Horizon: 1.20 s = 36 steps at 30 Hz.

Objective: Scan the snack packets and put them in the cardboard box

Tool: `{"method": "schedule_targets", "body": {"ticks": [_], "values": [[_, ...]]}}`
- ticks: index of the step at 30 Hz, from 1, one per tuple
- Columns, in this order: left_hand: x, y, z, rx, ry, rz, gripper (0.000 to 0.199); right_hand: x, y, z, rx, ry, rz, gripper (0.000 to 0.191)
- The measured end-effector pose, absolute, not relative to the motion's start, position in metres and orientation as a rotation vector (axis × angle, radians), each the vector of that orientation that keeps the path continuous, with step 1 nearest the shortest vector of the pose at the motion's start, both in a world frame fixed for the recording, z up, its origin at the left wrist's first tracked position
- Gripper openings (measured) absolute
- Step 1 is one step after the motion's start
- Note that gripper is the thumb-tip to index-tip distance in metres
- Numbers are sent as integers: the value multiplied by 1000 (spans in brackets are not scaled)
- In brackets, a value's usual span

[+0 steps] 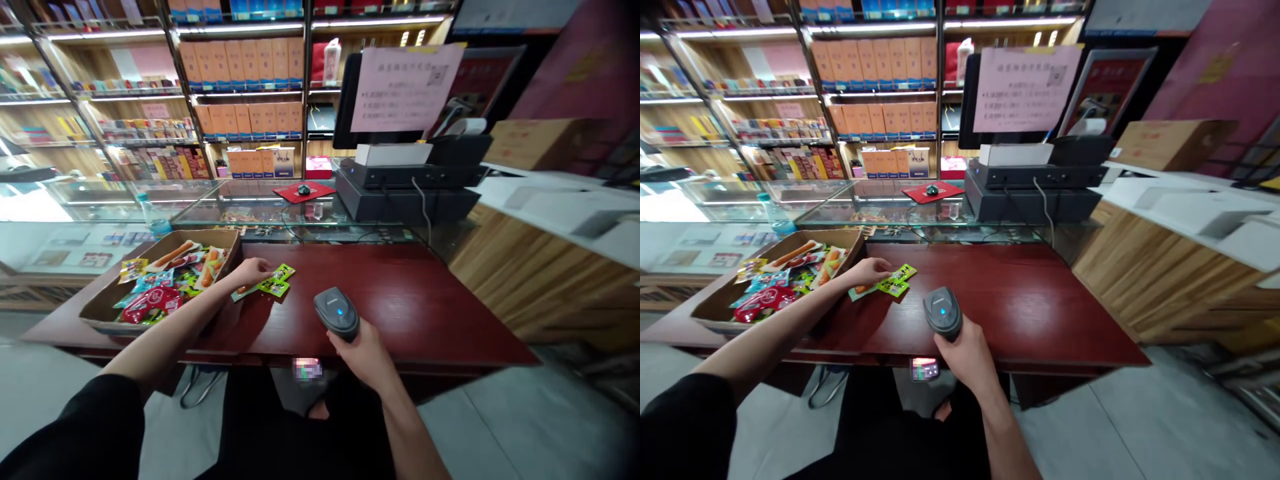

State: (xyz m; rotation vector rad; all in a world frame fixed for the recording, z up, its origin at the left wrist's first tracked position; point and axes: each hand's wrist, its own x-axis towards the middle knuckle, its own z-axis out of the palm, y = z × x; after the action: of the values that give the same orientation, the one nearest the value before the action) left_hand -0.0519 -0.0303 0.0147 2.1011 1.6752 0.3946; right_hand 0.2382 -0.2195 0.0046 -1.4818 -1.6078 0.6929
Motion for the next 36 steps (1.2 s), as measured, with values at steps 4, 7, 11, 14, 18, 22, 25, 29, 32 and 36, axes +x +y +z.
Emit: {"method": "schedule_targets", "body": {"ticks": [4,7,11,14,18,22,25,29,32,36], "values": [[-21,-13,11,2227,1727,276,53,251,-232,4,-1487,-1586,650,14],[0,-4,13,2123,1772,149,64,257,-238,5,-1503,-1564,608,15],[26,-1,7,1999,1780,97,66,261,-242,3,-1504,-1537,592,15],[43,-5,-1,1783,1725,156,57,261,-244,0,-1505,-1521,625,20],[56,-9,-3,1388,1549,482,37,261,-245,-1,-1524,-1528,644,21],[59,-11,5,1123,1439,697,38,259,-246,1,-1517,-1532,655,21],[60,-16,8,1022,1329,765,38,257,-245,2,-1500,-1526,653,21],[63,-24,10,1001,1169,725,21,256,-244,0,-1499,-1516,625,20],[63,-27,11,983,1143,718,14,256,-243,-2,-1483,-1513,630,19],[61,-28,12,934,1118,730,16,255,-242,-5,-1496,-1495,664,16]]}}
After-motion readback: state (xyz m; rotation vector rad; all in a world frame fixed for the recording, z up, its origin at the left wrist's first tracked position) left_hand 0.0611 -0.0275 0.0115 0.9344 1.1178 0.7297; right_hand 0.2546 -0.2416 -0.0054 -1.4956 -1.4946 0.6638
